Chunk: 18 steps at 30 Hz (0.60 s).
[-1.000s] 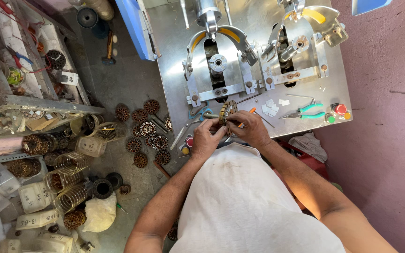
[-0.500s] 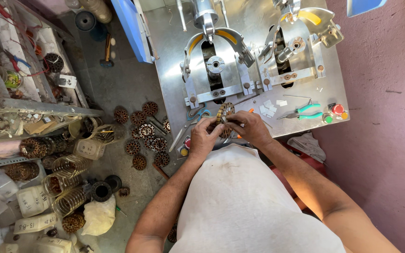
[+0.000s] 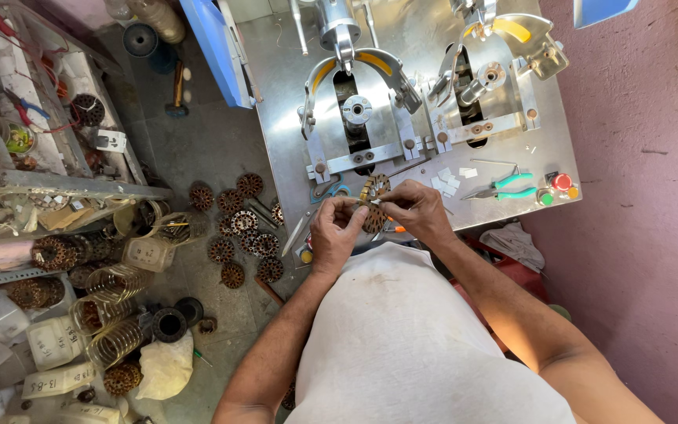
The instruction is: The person operates a dual-station motor winding machine, loading and unloading stator cores and using pliers to adjust copper windings. They then manually insert small white insulating pieces into the slots of a stator core by hand.
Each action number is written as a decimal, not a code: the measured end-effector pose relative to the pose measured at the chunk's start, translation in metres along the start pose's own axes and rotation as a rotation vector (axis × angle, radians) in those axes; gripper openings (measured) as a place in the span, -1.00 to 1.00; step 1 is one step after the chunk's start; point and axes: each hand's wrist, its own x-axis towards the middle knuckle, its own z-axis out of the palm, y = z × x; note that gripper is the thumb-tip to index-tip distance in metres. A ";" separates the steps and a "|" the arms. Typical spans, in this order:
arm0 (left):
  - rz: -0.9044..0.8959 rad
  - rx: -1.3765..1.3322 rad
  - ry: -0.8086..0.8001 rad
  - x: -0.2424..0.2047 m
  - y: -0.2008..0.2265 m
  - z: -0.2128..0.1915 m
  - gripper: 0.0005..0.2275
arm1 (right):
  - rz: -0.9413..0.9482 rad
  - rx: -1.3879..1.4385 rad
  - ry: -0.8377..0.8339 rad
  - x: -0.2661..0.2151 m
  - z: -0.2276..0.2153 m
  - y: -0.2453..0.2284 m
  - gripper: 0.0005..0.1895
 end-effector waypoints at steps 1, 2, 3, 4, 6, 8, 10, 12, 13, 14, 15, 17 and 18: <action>-0.015 -0.039 -0.065 -0.001 -0.001 0.000 -0.76 | 0.060 0.111 -0.025 -0.002 0.001 0.001 -0.87; -0.029 -0.078 -0.130 -0.001 -0.003 0.000 -0.78 | 0.110 0.187 -0.051 -0.005 0.001 0.002 -0.86; -0.042 -0.118 -0.191 0.000 -0.006 0.000 -0.79 | 0.157 0.262 -0.079 -0.006 0.001 0.003 -0.86; -0.053 -0.181 -0.202 0.001 -0.008 0.000 -0.80 | 0.204 0.338 -0.106 -0.007 0.002 0.003 -0.85; -0.072 -0.308 -0.223 0.005 -0.011 0.001 -0.83 | 0.191 0.377 -0.130 -0.009 0.003 0.002 -0.82; -0.114 -0.355 -0.252 0.005 -0.015 0.000 -0.85 | 0.175 0.383 -0.151 -0.011 0.003 0.002 -0.77; -0.152 -0.396 -0.277 0.005 -0.017 -0.002 -0.86 | 0.154 0.356 -0.173 -0.013 0.003 0.005 -0.67; -0.177 -0.432 -0.299 0.006 -0.018 -0.003 -0.88 | 0.125 0.371 -0.207 -0.013 0.002 0.007 -0.74; -0.174 -0.419 -0.314 0.007 -0.018 -0.003 -0.89 | 0.111 0.378 -0.222 -0.013 0.002 0.009 -0.76; -0.171 -0.407 -0.328 0.008 -0.018 -0.003 -0.88 | 0.123 0.346 -0.207 -0.014 0.003 0.011 -0.79; -0.169 -0.394 -0.344 0.008 -0.019 -0.003 -0.88 | 0.136 0.314 -0.190 -0.015 0.004 0.012 -0.82; -0.188 -0.400 -0.366 0.009 -0.020 -0.001 -0.92 | 0.160 0.236 -0.160 -0.016 0.008 0.012 -0.86; -0.197 -0.402 -0.375 0.009 -0.021 0.000 -0.93 | 0.170 0.190 -0.146 -0.017 0.010 0.010 -0.87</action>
